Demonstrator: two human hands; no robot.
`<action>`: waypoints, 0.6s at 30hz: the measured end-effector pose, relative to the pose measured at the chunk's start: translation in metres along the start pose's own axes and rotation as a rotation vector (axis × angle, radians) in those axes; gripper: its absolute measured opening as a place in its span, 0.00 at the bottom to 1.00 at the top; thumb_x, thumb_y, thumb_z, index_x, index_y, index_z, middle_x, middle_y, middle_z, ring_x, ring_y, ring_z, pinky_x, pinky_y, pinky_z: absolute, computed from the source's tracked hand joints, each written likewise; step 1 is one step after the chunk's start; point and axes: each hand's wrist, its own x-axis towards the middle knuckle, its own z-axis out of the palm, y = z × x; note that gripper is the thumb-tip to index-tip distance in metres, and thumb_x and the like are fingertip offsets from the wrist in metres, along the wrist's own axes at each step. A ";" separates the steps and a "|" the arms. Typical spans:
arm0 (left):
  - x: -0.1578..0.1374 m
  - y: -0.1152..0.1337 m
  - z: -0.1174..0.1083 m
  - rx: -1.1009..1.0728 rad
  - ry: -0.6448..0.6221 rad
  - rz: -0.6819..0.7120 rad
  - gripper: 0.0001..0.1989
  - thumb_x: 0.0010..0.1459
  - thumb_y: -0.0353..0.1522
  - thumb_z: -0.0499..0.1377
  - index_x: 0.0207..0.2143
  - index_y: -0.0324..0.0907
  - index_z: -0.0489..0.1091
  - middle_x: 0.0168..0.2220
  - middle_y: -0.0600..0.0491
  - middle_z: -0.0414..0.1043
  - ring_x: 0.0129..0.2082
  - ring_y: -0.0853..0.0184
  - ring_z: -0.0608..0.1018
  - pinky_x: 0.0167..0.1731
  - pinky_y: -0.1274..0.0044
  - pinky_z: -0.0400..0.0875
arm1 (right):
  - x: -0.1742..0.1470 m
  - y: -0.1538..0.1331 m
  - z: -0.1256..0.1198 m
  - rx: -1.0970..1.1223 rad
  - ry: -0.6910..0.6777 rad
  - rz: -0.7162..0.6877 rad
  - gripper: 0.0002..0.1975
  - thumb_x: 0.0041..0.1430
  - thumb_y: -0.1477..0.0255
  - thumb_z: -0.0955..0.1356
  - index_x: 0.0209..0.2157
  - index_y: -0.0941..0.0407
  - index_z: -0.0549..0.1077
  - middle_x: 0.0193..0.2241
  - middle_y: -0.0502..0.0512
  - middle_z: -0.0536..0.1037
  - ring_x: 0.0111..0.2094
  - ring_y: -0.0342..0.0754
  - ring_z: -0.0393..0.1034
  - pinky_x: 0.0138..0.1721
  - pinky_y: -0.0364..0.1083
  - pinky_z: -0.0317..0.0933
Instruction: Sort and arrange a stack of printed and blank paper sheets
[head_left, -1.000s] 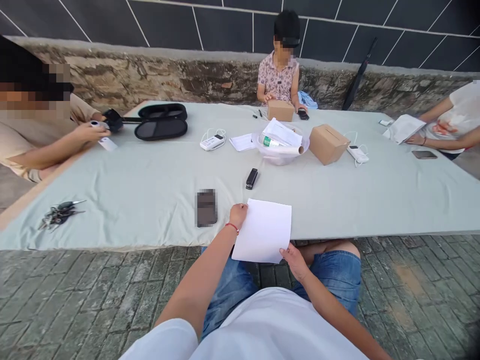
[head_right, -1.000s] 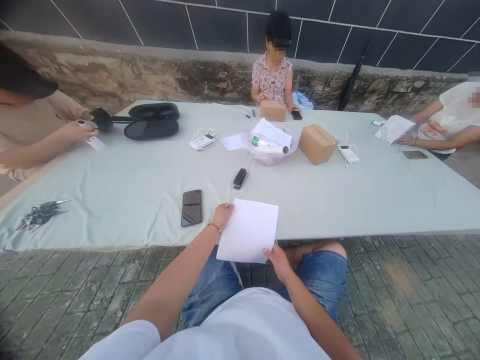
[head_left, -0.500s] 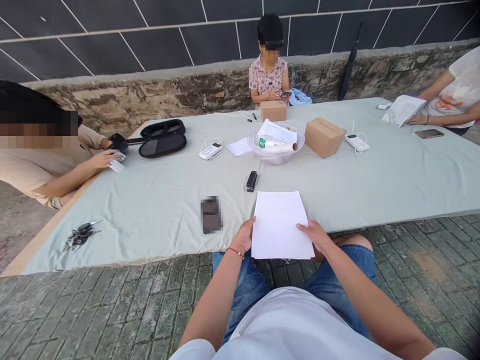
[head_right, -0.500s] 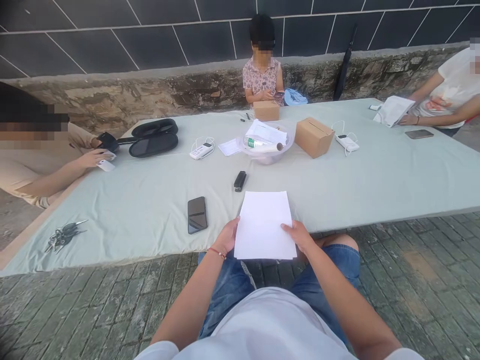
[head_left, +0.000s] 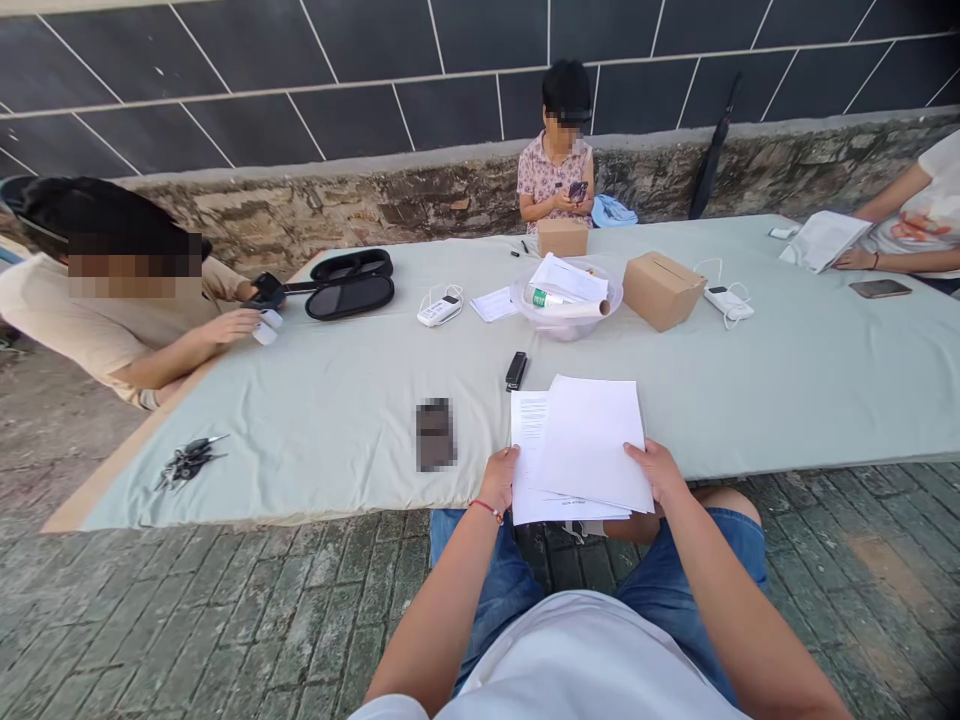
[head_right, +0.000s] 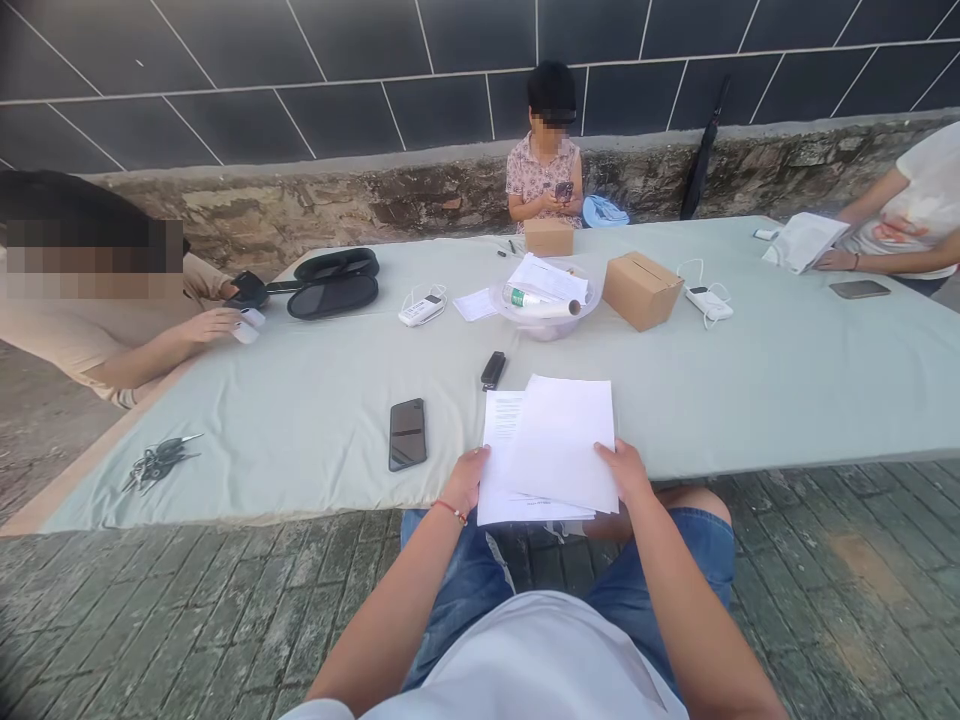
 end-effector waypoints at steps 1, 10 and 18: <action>0.000 0.000 0.000 0.005 0.002 -0.001 0.09 0.53 0.36 0.62 0.32 0.38 0.71 0.34 0.43 0.78 0.33 0.61 0.80 0.36 0.71 0.75 | 0.002 0.001 -0.006 0.010 0.044 0.003 0.18 0.45 0.62 0.74 0.37 0.56 0.74 0.35 0.57 0.82 0.34 0.56 0.78 0.31 0.49 0.72; -0.001 -0.002 0.000 -0.054 -0.042 0.032 0.16 0.42 0.30 0.68 0.35 0.35 0.71 0.32 0.44 0.79 0.31 0.60 0.81 0.37 0.67 0.76 | -0.009 -0.001 -0.029 0.179 -0.064 0.119 0.22 0.41 0.64 0.77 0.39 0.58 0.74 0.36 0.61 0.82 0.33 0.57 0.78 0.31 0.52 0.74; 0.000 -0.006 0.009 0.081 0.082 0.121 0.18 0.44 0.36 0.71 0.34 0.36 0.72 0.34 0.43 0.80 0.30 0.61 0.80 0.33 0.71 0.75 | -0.018 -0.002 -0.012 -0.008 -0.220 0.125 0.22 0.44 0.61 0.75 0.41 0.57 0.76 0.36 0.59 0.82 0.34 0.57 0.78 0.32 0.51 0.73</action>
